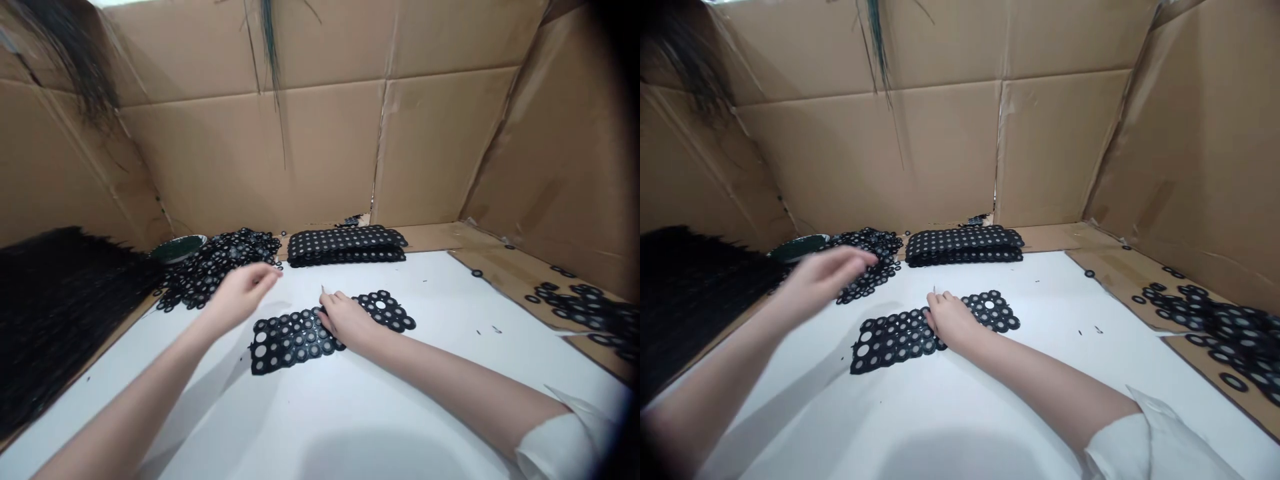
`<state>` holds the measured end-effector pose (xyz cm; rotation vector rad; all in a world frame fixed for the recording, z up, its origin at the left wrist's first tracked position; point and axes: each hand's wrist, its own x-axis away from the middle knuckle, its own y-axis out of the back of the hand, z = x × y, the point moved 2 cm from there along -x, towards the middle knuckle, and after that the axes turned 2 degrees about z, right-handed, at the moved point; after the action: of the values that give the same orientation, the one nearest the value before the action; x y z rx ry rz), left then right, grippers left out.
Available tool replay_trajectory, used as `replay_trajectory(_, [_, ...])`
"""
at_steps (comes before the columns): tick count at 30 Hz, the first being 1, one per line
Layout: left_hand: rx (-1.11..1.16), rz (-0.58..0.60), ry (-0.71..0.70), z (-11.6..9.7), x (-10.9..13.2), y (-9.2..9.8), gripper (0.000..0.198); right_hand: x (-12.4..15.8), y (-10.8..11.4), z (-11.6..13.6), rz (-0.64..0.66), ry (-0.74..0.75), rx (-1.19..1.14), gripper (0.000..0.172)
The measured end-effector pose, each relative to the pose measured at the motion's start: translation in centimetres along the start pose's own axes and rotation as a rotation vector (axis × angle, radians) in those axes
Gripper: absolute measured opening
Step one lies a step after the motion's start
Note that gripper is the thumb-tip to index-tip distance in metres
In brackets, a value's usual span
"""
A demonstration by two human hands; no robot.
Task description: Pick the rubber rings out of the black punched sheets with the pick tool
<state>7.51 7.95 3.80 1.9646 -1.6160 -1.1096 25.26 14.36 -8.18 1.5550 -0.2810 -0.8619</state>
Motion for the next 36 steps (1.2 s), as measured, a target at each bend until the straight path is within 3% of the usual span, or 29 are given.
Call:
replay_trajectory(2, [-0.122,0.150,0.015,2.3,0.0,-1.9,0.028,-0.1,-0.2,0.2,-0.016,0.005,0.076,0.020])
replay_trajectory(5, [-0.299,0.243,0.008,6.1,1.0,-3.9,0.031,-0.1,-0.4,0.3,-0.042,0.006,0.157,0.018])
replay_trajectory(9, [-0.296,0.310,-0.029,8.6,3.0,-4.6,0.027,0.0,-0.4,0.3,-0.068,-0.022,0.214,0.017])
replay_trajectory(14, [-0.156,0.234,0.048,8.0,3.3,-4.5,0.017,0.2,0.1,0.3,-0.109,-0.032,0.258,0.016])
replay_trajectory(21, [0.416,0.159,0.367,7.6,3.1,-5.0,0.029,0.6,0.3,0.1,-0.181,-0.031,0.266,0.013])
replay_trajectory(25, [0.619,0.157,0.463,7.2,3.3,-5.2,0.030,0.5,0.3,-0.1,-0.187,-0.029,0.232,0.013])
replay_trajectory(36, [0.821,0.230,0.561,6.8,3.7,-5.3,0.023,0.5,0.4,-0.2,-0.125,-0.059,0.151,0.012])
